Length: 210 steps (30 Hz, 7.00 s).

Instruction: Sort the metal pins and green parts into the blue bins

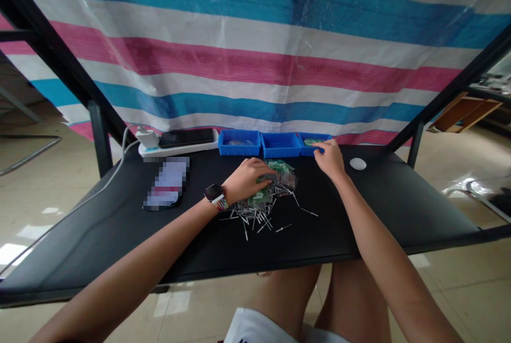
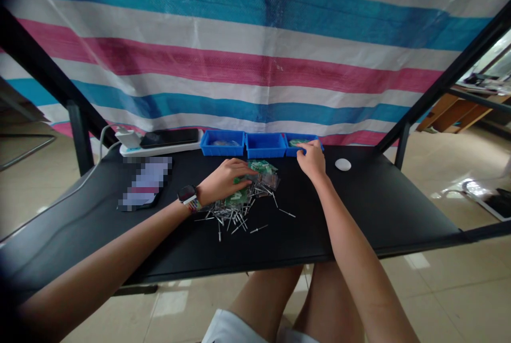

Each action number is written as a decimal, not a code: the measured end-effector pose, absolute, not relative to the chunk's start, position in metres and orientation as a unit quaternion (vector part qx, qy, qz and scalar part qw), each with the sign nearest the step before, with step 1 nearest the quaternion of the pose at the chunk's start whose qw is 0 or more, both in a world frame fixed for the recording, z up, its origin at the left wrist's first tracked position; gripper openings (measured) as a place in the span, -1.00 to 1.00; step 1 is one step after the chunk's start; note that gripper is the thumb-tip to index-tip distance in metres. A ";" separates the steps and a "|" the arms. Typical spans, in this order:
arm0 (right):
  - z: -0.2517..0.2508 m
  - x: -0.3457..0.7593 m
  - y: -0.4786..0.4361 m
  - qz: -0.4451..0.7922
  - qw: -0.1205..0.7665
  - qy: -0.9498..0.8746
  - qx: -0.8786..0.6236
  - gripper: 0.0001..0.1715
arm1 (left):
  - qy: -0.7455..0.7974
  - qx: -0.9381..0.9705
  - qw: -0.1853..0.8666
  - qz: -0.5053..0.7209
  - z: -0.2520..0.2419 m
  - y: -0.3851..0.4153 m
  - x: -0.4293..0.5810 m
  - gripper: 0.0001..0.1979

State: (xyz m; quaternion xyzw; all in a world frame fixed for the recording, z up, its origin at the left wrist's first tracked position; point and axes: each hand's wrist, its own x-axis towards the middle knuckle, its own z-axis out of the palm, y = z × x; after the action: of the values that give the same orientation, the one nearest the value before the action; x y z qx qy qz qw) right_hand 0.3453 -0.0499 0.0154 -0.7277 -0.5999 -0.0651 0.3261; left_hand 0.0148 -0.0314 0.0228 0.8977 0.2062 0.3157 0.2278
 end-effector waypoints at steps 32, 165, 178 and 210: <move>0.030 0.226 -0.106 0.469 0.580 -0.523 -0.413 -0.65 | 0.231 0.678 0.553 0.425 0.048 -0.057 0.032 -0.68; 0.032 0.231 -0.105 0.299 0.574 -0.602 -0.467 -0.73 | 0.355 0.644 0.366 0.570 0.027 -0.008 -0.004 -0.77; 0.041 0.260 -0.097 0.123 0.344 -0.735 -0.571 -0.87 | 0.379 0.568 0.464 0.564 0.017 0.008 -0.016 -0.68; 0.033 0.256 -0.095 0.186 0.344 -0.761 -0.517 -0.93 | 0.311 0.704 0.449 0.455 0.030 -0.024 -0.002 -0.89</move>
State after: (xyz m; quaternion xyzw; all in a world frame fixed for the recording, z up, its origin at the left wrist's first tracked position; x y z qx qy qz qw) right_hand 0.2558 -0.0952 0.0332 -0.5173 -0.7610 0.1865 0.3443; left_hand -0.0019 -0.0245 0.0303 0.7035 0.3111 0.4547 0.4489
